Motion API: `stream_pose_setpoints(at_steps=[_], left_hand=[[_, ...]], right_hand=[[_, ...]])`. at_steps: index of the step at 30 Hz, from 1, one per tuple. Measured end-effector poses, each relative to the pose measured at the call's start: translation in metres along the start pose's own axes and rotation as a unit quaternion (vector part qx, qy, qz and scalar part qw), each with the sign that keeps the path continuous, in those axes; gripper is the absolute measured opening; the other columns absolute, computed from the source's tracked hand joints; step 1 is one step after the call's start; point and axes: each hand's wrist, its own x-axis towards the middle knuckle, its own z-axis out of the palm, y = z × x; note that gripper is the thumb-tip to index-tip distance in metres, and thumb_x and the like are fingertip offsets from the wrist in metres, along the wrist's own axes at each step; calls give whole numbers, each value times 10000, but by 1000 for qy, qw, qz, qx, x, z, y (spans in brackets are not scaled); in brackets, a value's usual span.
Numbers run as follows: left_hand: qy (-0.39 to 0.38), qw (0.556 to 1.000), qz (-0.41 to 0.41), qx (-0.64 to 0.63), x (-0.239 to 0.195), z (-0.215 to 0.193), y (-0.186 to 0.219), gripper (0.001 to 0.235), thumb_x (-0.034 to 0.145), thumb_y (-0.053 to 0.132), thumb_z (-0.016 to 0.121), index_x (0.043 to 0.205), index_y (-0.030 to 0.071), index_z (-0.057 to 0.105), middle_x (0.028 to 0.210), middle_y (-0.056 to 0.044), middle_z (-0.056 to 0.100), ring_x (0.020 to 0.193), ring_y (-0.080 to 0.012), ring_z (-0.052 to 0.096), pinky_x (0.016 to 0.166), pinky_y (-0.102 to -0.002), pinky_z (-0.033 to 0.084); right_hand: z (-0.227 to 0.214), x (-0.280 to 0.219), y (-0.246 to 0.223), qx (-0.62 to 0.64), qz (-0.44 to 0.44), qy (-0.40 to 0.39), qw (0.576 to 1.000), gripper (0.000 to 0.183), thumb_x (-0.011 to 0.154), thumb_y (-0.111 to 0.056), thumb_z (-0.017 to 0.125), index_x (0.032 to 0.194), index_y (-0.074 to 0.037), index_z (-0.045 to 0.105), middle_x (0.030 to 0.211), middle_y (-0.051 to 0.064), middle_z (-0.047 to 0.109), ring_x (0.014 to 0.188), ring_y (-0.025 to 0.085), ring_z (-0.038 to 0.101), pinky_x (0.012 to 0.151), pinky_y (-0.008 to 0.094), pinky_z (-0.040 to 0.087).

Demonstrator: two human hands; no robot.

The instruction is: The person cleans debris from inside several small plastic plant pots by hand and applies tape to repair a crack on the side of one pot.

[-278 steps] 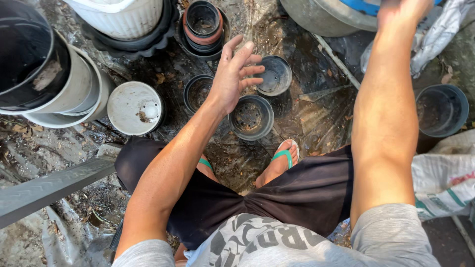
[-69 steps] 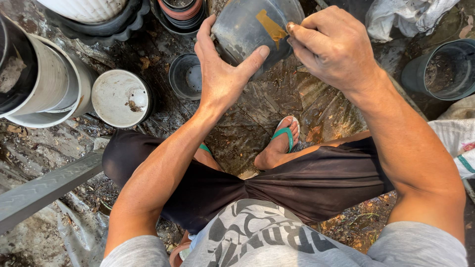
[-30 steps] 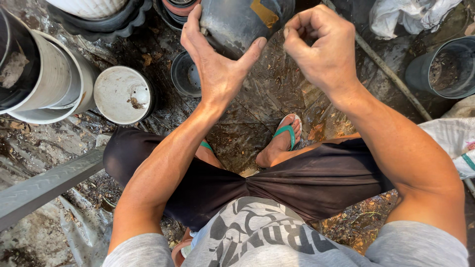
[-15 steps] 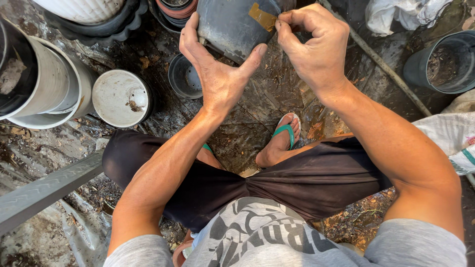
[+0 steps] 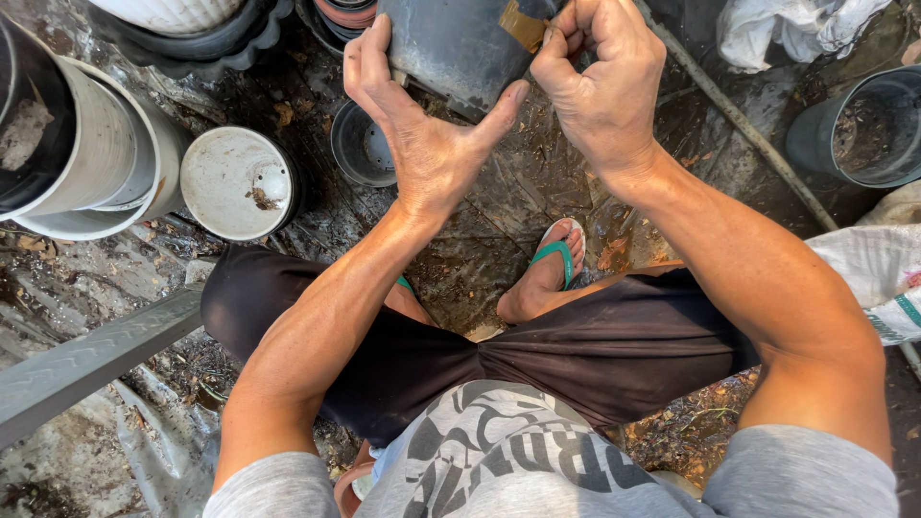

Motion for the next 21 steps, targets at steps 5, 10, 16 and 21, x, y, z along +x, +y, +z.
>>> stream_pose_setpoints(at_steps=[5, 10, 16, 21], left_hand=[[8, 999, 31, 5, 4, -2, -4, 1273, 849, 429, 1052, 1583, 164, 47, 1504, -130, 116, 1482, -302, 109, 1276, -515, 268], [16, 999, 40, 14, 6, -4, -2, 1277, 840, 413, 1065, 1599, 196, 61, 1503, -120, 130, 1484, -300, 121, 1273, -503, 267], [12, 999, 38, 13, 8, -6, -2, 1275, 839, 388, 1077, 1571, 210, 48, 1510, -123, 116, 1490, -313, 123, 1240, -477, 293], [19, 997, 70, 27, 9, -4, -8, 1304, 846, 393, 1098, 1584, 242, 33, 1524, -94, 93, 1509, -304, 88, 1237, -455, 307]], right_hand=[[4, -2, -1, 61, 54, 11, 997, 100, 1056, 35, 692, 996, 16, 614, 968, 21, 604, 783, 63, 578, 705, 225, 538], [5, -4, -2, 102, 77, 14, 992, 138, 1083, 20, 672, 968, 27, 595, 917, 4, 597, 789, 48, 561, 719, 208, 524], [3, -4, -8, 152, 116, -11, 981, 125, 1104, -32, 650, 998, -4, 591, 894, -27, 583, 740, 23, 512, 671, 187, 464], [-4, -2, -5, 206, 149, -32, 967, 148, 1111, -43, 633, 973, -13, 592, 818, -23, 580, 698, 23, 480, 634, 191, 415]])
